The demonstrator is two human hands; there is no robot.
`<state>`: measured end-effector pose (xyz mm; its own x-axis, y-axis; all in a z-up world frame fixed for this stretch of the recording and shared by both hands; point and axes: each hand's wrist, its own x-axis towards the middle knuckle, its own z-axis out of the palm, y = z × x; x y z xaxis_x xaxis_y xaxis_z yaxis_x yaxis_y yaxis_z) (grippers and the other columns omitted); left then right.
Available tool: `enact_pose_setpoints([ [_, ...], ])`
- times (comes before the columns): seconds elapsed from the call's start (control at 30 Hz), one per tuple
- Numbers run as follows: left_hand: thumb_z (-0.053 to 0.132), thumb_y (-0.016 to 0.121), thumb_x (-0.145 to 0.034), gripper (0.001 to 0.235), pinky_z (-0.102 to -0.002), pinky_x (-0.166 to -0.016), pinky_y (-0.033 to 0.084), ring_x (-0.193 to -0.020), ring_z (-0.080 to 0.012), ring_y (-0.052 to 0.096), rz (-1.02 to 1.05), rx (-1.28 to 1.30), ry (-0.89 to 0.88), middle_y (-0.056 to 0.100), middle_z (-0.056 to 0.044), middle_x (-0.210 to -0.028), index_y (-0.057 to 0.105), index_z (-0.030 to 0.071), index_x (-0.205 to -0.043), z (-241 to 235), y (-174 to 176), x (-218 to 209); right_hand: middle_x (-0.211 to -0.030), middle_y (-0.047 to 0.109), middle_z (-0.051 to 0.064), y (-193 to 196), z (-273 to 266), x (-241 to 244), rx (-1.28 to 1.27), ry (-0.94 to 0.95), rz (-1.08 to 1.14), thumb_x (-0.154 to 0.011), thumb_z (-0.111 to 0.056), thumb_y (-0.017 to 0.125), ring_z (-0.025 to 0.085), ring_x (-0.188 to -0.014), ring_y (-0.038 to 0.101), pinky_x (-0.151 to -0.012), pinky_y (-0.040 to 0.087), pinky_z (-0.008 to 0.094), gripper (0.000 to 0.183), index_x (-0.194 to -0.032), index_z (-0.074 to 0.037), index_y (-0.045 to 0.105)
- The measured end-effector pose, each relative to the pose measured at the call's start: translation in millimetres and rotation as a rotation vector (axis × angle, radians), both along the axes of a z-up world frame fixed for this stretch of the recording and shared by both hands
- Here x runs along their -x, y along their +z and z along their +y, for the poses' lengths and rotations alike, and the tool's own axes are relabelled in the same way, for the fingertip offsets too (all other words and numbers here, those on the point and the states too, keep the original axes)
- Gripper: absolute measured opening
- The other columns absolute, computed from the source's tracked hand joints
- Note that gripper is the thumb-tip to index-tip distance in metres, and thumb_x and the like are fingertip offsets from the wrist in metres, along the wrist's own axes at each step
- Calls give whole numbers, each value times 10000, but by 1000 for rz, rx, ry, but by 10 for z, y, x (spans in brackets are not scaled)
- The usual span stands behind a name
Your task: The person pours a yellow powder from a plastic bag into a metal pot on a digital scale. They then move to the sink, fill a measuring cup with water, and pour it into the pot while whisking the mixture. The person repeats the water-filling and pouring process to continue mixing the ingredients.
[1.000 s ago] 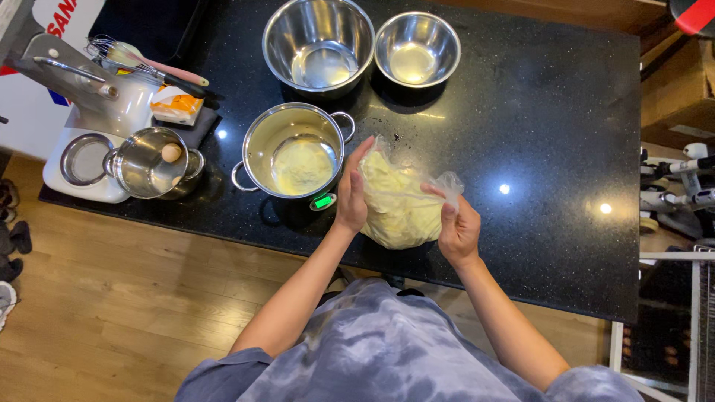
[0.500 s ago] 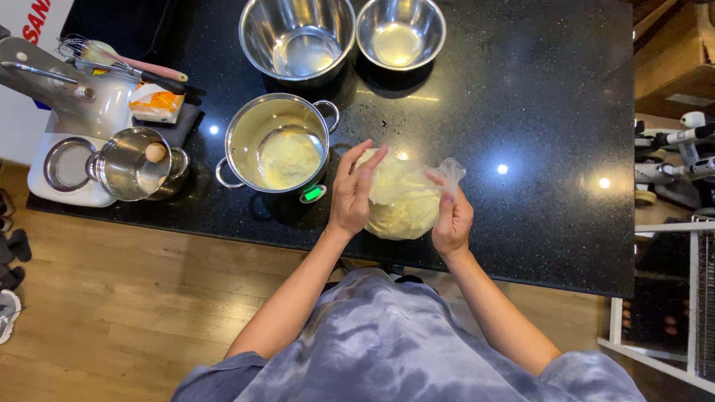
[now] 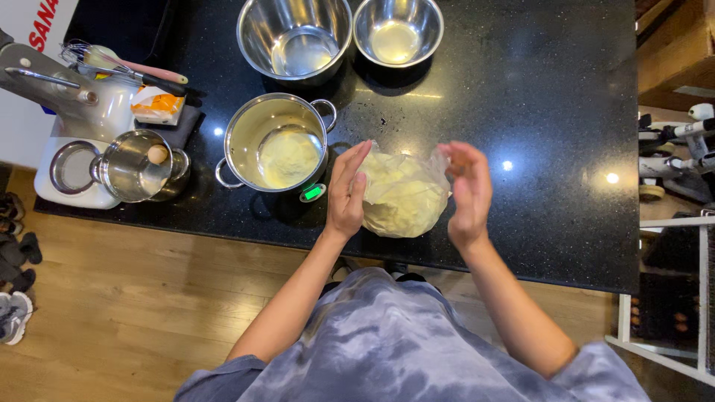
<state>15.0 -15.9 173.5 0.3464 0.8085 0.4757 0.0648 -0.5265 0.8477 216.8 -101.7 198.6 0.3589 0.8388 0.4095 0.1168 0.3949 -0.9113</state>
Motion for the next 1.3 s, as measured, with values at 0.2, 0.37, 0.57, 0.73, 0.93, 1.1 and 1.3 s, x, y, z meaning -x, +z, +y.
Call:
enact_pose_setpoints([
  [0.2,216,408,-1110,433,-397,-1241,363,-1436,-314,508,-70,40,-49,526,-167,-1503,511,35,-1490,-5,-32,-39,-1112,721,103,640,382,-71,429,-107,-657,-821,-323,800,260,-981,682,-854,551,379,402,-1133,-90,701],
  [0.37,200,429,-1088,452,-397,-1216,369,-1407,-311,517,11,17,-3,546,-166,-1498,531,25,-1492,7,-33,-27,-948,748,51,918,424,-24,628,-79,-639,-801,-203,732,244,-804,704,-747,539,369,230,-1013,-115,718],
  [0.57,222,457,-1090,439,-419,-1214,373,-1413,-328,503,64,9,-2,527,-177,-1514,541,84,-1499,5,12,-12,-984,729,72,879,383,-68,525,-161,-802,-818,-77,692,273,-874,694,-773,537,397,166,-968,-130,742],
  [0.73,244,447,-1089,473,-465,-1209,342,-1461,-411,417,291,18,15,366,-232,-1616,490,158,-1552,-48,110,-91,-1162,692,136,782,305,-132,454,-80,-1009,-737,25,665,353,-1069,644,-934,520,431,387,-1082,-130,746],
  [0.93,278,428,-1086,534,-511,-1241,252,-1498,-462,315,418,-15,61,259,-275,-1654,391,169,-1608,-26,178,-170,-1374,499,265,943,201,-61,636,78,-1034,-587,57,671,465,-1195,510,-1018,443,466,900,-1454,88,434],
  [1.1,296,423,-1094,582,-506,-1286,221,-1550,-430,298,263,-59,81,263,-259,-1677,352,53,-1618,-6,218,-118,-1418,434,293,914,197,-62,652,117,-909,-590,74,621,484,-1280,478,-1062,421,455,957,-1500,118,331],
  [1.3,365,367,-1146,656,-473,-1356,174,-1612,-378,243,99,-184,300,238,-217,-1712,223,-68,-1617,-69,254,-27,-1441,419,287,956,186,-40,652,130,-814,-587,71,589,451,-1204,569,-978,495,416,949,-1492,135,311],
])
